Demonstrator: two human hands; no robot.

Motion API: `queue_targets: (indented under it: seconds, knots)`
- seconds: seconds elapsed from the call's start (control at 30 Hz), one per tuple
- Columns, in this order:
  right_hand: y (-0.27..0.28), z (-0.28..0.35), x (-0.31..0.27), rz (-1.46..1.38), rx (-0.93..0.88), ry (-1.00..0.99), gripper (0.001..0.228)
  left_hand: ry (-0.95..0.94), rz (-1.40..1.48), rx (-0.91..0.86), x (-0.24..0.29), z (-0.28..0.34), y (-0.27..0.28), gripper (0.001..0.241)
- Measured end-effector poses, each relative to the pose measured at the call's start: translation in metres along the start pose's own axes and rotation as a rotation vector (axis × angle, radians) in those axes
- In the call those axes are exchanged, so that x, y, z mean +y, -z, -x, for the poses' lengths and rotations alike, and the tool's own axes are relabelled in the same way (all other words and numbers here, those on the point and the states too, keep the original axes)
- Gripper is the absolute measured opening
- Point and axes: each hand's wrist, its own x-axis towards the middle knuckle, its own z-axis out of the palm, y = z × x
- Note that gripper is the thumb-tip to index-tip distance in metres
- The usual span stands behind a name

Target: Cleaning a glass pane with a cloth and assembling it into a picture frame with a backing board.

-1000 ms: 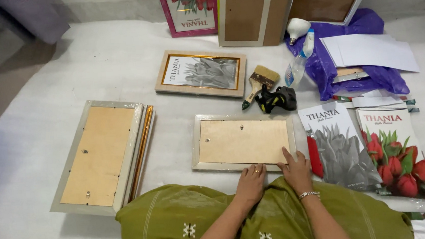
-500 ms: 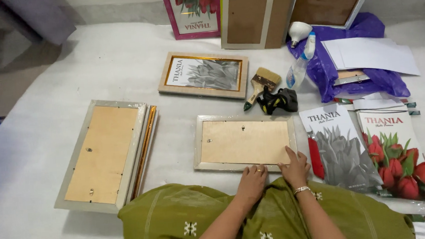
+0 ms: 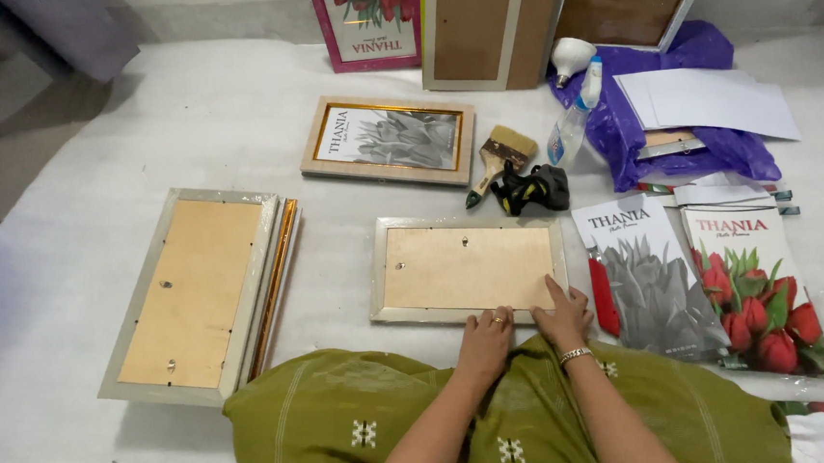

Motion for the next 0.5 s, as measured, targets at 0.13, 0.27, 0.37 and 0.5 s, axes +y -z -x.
queue_targets:
  seconds: [0.13,0.27,0.37,0.5]
  knots:
    - [0.009,0.012,-0.020,0.008,0.009,-0.055,0.076,0.063,0.052,-0.027,0.000,-0.013,-0.022,0.046]
    - [0.028,0.035,-0.036,0.115,0.002,-0.050,0.072,0.098,0.092,0.018,0.001,-0.008,-0.019,0.041]
    - [0.040,0.047,-0.041,0.260,0.019,0.035,0.068,0.144,0.160,-0.116,0.004,-0.003,0.022,0.048]
    - [0.030,0.043,-0.024,0.357,0.138,0.180,0.060,0.163,0.193,-0.328,0.006,0.004,0.062,0.057]
